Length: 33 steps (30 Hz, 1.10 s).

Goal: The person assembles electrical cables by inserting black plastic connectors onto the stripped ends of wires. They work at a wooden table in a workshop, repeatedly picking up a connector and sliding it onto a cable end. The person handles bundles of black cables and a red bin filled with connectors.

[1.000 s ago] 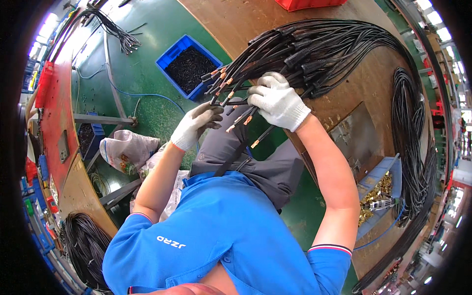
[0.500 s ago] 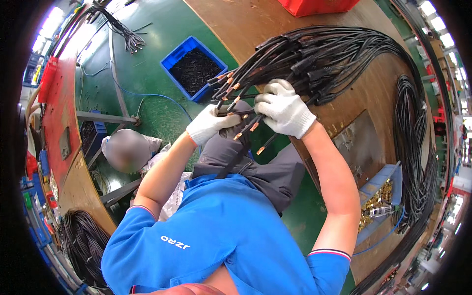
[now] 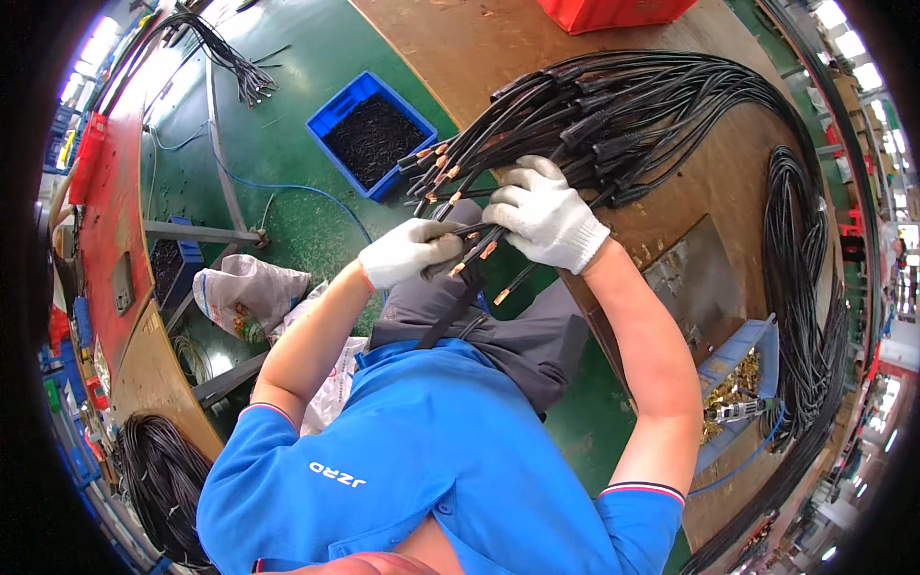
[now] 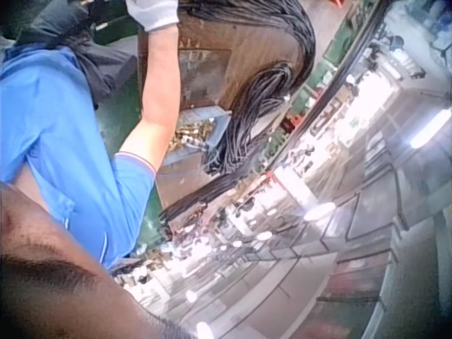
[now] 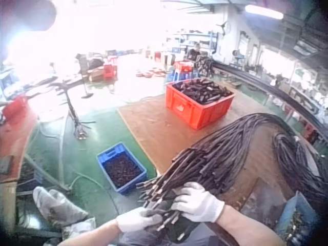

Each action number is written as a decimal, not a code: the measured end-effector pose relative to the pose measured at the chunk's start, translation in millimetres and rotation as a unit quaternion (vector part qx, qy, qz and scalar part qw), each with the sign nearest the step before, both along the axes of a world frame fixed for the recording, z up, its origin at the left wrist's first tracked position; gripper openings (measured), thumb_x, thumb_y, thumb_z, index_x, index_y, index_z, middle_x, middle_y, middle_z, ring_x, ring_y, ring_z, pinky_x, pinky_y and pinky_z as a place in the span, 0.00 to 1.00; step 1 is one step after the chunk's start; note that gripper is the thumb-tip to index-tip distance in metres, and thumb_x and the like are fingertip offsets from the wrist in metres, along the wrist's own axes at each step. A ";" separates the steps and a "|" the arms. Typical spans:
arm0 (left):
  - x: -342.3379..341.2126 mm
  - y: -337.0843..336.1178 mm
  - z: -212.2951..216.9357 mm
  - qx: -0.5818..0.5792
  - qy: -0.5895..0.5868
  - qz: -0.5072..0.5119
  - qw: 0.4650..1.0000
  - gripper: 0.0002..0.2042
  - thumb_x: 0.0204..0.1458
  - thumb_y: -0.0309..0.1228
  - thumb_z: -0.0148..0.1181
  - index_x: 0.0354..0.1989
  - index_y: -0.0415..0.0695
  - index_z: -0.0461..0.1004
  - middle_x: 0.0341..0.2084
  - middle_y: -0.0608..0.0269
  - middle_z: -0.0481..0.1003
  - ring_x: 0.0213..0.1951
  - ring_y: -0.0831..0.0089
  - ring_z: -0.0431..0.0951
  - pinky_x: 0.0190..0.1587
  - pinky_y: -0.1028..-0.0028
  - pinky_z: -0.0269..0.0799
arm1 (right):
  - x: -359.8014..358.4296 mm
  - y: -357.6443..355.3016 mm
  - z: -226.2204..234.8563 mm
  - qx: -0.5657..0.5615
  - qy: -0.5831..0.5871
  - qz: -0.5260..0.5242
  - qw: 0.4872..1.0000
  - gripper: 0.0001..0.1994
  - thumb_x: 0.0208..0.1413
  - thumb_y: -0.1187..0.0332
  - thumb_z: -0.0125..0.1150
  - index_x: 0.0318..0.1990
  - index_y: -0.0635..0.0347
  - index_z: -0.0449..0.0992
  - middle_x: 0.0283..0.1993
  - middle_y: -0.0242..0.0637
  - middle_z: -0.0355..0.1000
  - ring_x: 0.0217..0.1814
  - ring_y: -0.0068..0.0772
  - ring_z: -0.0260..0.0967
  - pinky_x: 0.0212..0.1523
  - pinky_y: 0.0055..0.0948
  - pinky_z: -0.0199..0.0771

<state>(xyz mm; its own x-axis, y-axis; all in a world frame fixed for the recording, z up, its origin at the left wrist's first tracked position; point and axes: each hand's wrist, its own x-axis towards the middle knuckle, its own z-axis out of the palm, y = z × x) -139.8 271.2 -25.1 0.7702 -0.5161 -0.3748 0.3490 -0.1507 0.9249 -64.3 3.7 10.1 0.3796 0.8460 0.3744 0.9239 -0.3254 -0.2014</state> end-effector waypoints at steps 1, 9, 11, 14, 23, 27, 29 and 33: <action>-0.9 -4.9 -2.5 0.042 -0.030 0.002 0.999 0.22 0.69 0.43 0.58 0.55 0.35 0.81 0.27 0.70 0.77 0.31 0.82 0.73 0.35 0.75 0.71 | 0.0 0.4 0.4 -0.001 -0.001 0.001 1.000 0.17 0.38 0.68 0.74 0.40 0.46 0.83 0.44 0.25 0.79 0.58 0.37 0.74 0.71 0.52 0.67; -22.5 3.2 -10.3 0.192 -0.131 -0.004 0.973 0.18 0.65 0.43 0.60 0.36 0.37 0.82 0.19 0.63 0.72 0.25 0.74 0.70 0.30 0.67 0.67 | 1.7 -2.0 -2.0 0.004 -0.011 0.011 1.000 0.16 0.37 0.66 0.75 0.39 0.46 0.84 0.43 0.24 0.79 0.57 0.36 0.75 0.70 0.50 0.67; -24.0 9.7 -3.3 0.194 -0.112 -0.014 0.975 0.18 0.65 0.43 0.59 0.36 0.37 0.81 0.20 0.63 0.73 0.25 0.74 0.70 0.30 0.67 0.68 | 1.2 -2.4 -2.3 0.007 -0.013 0.010 1.000 0.16 0.37 0.66 0.75 0.39 0.47 0.84 0.43 0.24 0.79 0.57 0.36 0.75 0.70 0.50 0.68; -35.3 29.4 -9.1 0.182 -0.085 -0.006 0.980 0.18 0.66 0.43 0.58 0.38 0.37 0.81 0.22 0.64 0.75 0.25 0.75 0.72 0.30 0.69 0.68 | 0.6 -3.0 -3.3 0.004 -0.014 0.012 1.000 0.15 0.38 0.65 0.75 0.38 0.47 0.84 0.43 0.25 0.79 0.56 0.36 0.75 0.70 0.49 0.68; -10.3 101.0 -25.4 0.026 0.054 0.242 0.968 0.14 0.66 0.45 0.60 0.42 0.45 0.79 0.26 0.69 0.76 0.24 0.80 0.73 0.26 0.79 0.64 | 1.5 -2.2 -2.0 0.006 -0.019 0.012 1.000 0.15 0.39 0.66 0.74 0.38 0.49 0.83 0.42 0.27 0.79 0.56 0.39 0.75 0.69 0.50 0.68; 62.0 129.0 -20.9 0.328 -0.134 0.335 0.873 0.35 0.61 0.52 0.65 0.64 0.33 0.70 0.50 0.47 0.81 0.48 0.61 0.84 0.53 0.65 0.80 | -1.4 0.1 0.5 0.011 -0.014 0.020 1.000 0.16 0.37 0.67 0.74 0.39 0.49 0.83 0.44 0.29 0.79 0.56 0.40 0.75 0.71 0.51 0.67; 62.8 107.1 -4.7 0.384 -0.284 0.336 0.812 0.33 0.61 0.52 0.66 0.63 0.34 0.73 0.53 0.46 0.81 0.54 0.55 0.83 0.59 0.62 0.77 | -3.6 -1.8 10.2 0.015 0.007 0.021 1.000 0.16 0.37 0.70 0.71 0.39 0.52 0.82 0.44 0.34 0.78 0.55 0.43 0.75 0.71 0.54 0.67; 24.6 22.1 58.8 0.419 -0.464 0.294 0.723 0.24 0.58 0.45 0.70 0.57 0.43 0.80 0.55 0.49 0.80 0.57 0.54 0.79 0.63 0.61 0.73 | -6.2 -8.3 20.5 0.044 0.075 0.006 0.996 0.15 0.40 0.75 0.68 0.40 0.54 0.80 0.44 0.39 0.77 0.53 0.50 0.76 0.66 0.55 0.72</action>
